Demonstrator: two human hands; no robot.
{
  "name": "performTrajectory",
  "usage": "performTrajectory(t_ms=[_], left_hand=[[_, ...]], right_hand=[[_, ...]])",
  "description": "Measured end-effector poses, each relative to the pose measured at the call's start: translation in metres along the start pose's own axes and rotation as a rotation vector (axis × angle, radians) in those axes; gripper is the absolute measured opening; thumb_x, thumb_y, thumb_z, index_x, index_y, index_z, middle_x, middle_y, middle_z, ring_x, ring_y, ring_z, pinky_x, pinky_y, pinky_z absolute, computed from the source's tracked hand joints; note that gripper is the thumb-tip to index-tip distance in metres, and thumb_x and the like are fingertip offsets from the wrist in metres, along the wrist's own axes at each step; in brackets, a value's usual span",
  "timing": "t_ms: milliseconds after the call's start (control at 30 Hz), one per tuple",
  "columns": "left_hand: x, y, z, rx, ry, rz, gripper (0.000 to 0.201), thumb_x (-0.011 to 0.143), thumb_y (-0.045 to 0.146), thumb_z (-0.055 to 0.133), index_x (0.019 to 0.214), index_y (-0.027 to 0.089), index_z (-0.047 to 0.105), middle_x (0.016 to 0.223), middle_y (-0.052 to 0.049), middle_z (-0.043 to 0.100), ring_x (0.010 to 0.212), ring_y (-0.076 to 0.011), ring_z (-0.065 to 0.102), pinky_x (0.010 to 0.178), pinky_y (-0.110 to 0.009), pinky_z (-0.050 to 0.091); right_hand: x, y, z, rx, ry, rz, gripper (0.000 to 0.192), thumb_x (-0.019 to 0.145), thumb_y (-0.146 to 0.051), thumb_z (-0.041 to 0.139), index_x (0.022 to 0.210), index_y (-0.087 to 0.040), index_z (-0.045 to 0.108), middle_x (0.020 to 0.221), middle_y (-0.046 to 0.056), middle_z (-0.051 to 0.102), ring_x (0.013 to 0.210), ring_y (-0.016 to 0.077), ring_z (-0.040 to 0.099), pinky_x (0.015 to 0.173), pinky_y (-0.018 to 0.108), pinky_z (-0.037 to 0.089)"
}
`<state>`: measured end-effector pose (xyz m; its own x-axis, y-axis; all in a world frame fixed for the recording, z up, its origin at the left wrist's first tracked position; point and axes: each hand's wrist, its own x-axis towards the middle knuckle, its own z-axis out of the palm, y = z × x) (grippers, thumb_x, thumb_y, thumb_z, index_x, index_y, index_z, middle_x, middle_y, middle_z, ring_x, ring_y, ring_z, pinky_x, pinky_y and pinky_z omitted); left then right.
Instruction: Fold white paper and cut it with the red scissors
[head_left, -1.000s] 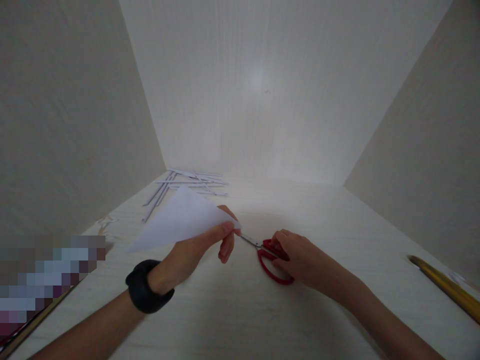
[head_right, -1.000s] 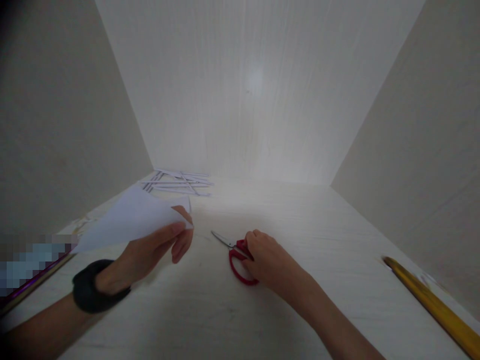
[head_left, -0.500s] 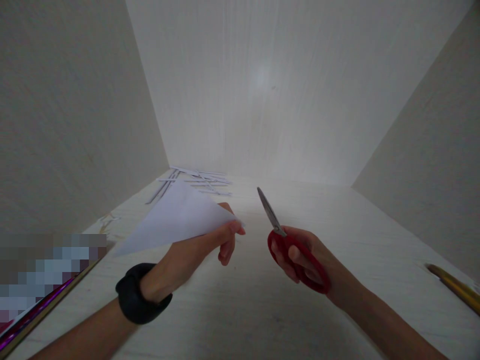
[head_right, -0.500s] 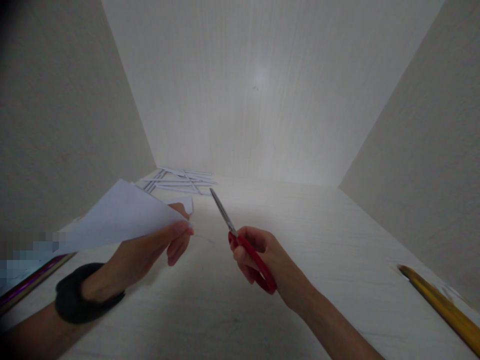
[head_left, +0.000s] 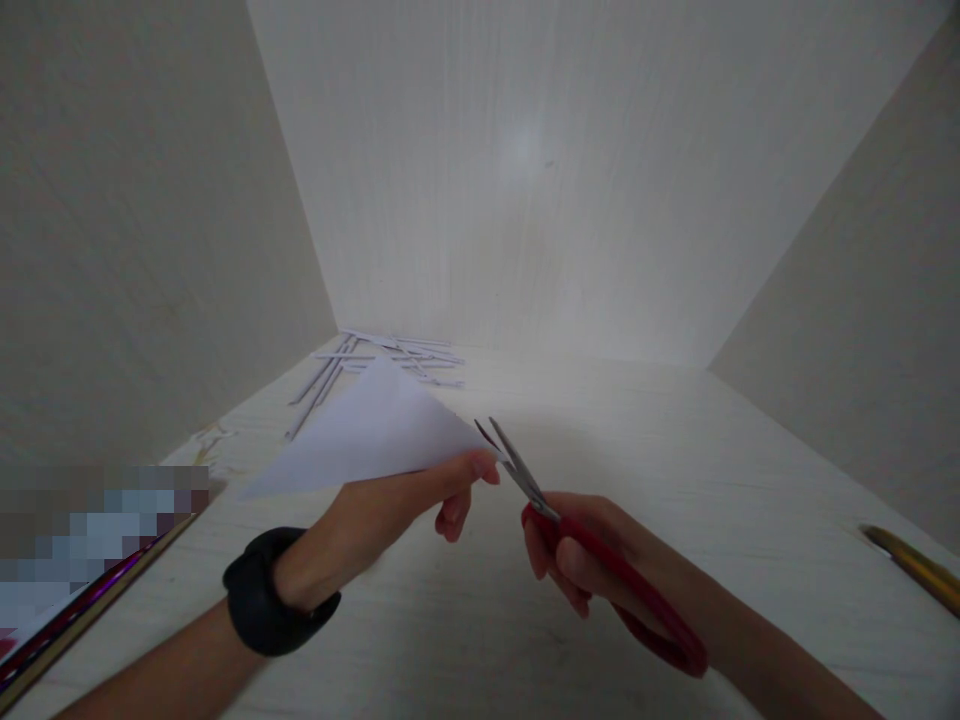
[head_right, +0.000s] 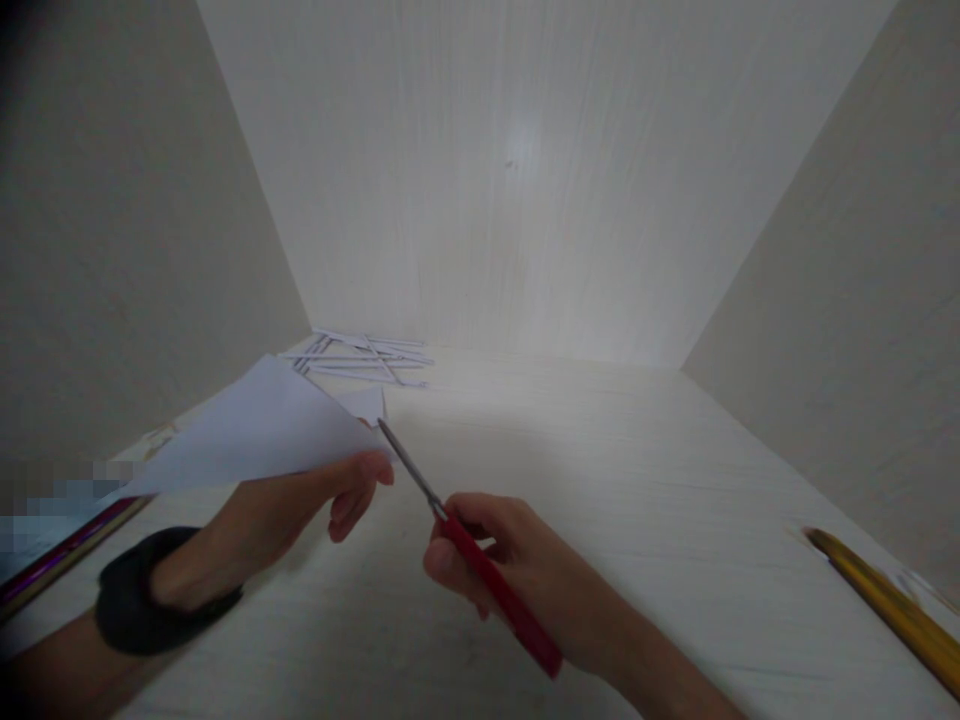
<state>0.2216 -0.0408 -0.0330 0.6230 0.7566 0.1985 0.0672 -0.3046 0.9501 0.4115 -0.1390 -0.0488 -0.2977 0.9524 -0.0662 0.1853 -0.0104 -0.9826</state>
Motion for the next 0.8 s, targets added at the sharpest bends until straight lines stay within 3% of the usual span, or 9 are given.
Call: performTrajectory(t_ms=[133,533,800], left_hand=[[0.001,0.002,0.001,-0.085,-0.053,-0.065,0.031,0.083,0.04,0.057,0.059,0.023,0.066,0.04,0.003,0.054,0.038,-0.0121,0.045,0.043,-0.025,0.038],[0.001,0.001,0.002,-0.203,-0.06,-0.048,0.024,0.08,0.035,0.061,0.061,0.021,0.065,0.039,0.004,0.053,0.035,-0.0097,0.043,0.039,-0.024,0.033],[0.0,0.001,0.002,-0.246,-0.094,-0.069,0.021,0.079,0.033,0.061,0.062,0.021,0.066,0.041,0.004,0.053,0.035,-0.0094,0.043,0.037,-0.023,0.031]], right_hand=[[0.0,0.001,0.002,0.056,-0.014,0.008,0.06,0.07,-0.075,0.054,0.071,-0.015,0.053,0.063,-0.002,0.045,0.05,0.0078,0.039,0.046,0.02,0.035],[-0.003,-0.004,0.002,0.113,-0.027,0.04,0.056,0.071,-0.071,0.058,0.07,-0.015,0.055,0.057,-0.003,0.046,0.047,0.0074,0.041,0.044,0.019,0.035],[-0.002,-0.01,0.003,0.095,0.003,0.114,0.063,0.062,-0.078,0.058,0.065,-0.016,0.054,0.055,-0.003,0.044,0.045,0.0077,0.041,0.042,0.019,0.034]])
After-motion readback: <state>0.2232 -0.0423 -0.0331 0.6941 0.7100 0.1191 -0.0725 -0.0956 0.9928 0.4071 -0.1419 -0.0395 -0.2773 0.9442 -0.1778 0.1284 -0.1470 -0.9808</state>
